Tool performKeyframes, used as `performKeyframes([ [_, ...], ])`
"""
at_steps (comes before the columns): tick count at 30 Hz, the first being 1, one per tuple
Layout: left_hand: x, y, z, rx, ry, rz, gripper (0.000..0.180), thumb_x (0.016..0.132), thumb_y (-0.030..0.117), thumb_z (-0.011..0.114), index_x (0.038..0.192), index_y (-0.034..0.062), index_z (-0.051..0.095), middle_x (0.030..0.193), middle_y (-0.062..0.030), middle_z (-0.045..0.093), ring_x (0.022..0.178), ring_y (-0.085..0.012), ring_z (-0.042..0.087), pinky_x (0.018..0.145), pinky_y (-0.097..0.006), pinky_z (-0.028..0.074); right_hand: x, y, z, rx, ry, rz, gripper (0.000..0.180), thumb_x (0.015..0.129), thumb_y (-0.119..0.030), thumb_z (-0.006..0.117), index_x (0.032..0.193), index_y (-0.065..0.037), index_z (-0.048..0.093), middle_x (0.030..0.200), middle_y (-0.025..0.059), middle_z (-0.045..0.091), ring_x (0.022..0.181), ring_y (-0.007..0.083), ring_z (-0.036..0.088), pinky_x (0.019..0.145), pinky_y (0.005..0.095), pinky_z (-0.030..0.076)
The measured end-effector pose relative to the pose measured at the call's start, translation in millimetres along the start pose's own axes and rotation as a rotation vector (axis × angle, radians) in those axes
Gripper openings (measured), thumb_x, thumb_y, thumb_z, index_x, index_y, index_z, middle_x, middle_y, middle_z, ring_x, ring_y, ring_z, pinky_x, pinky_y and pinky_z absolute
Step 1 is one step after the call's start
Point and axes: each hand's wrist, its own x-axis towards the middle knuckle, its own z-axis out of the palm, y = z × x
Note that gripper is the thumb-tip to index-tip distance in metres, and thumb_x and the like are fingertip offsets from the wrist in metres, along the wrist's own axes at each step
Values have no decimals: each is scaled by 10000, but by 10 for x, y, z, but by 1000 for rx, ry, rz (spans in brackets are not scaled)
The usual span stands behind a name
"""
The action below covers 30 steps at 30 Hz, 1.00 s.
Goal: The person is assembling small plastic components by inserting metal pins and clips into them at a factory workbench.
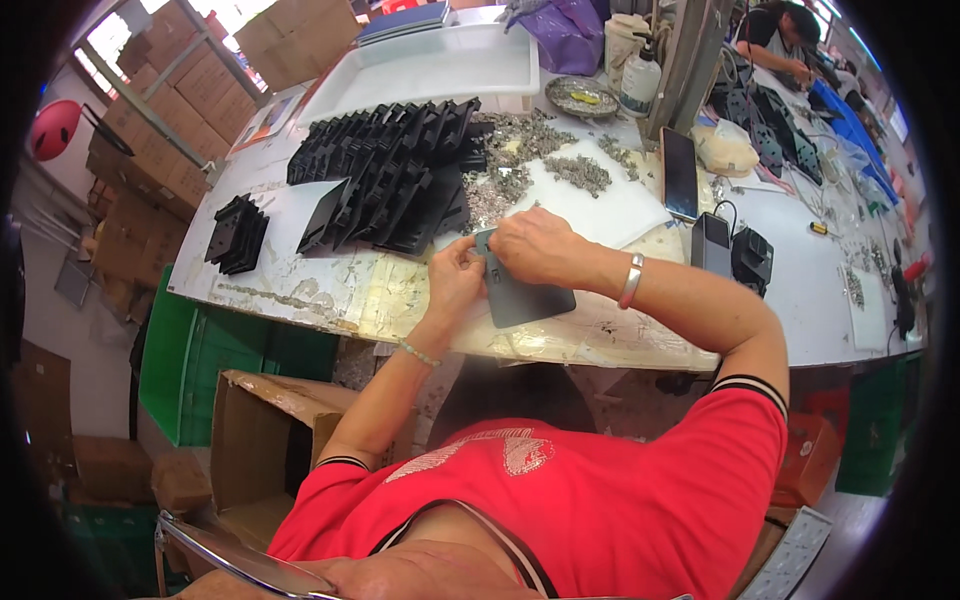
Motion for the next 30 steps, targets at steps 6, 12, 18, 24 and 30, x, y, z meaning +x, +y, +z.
performKeyframes([
  [6,-23,47,-23,-16,-2,-45,446,814,-86,536,1259,-87,565,695,-60,626,489,-114,581,456,-252,462,-127,57,116,40,28,188,116,790,-114,614,842,-12,635,733,203,651,748,408,653,663,486,515],
  [12,-47,81,0,-24,-5,-23,467,832,-86,540,1298,-64,541,696,-58,610,489,-112,580,453,-244,455,-310,-34,-179,680,428,290,135,914,-132,590,848,-18,616,628,111,580,524,172,568,509,336,460],
  [18,-89,93,3,-1,5,10,462,828,-84,531,1289,-54,551,693,-52,608,484,-100,577,439,-231,439,-953,-794,-962,1647,882,-468,145,969,-124,594,883,-25,533,639,85,553,424,98,423,375,215,281],
  [24,-97,79,11,6,4,6,466,821,-93,533,1287,-66,549,682,-50,604,482,-100,577,427,-232,435,-1001,-1081,-1316,1548,836,-1036,184,826,12,706,918,18,547,658,171,615,328,81,363,315,230,197],
  [30,-53,31,-21,-15,17,-14,462,824,-96,540,1285,-70,549,718,-56,618,490,-99,577,429,-224,435,-905,-1106,-1338,1620,870,-1150,136,779,108,701,809,59,578,652,182,627,338,80,374,326,226,173],
])
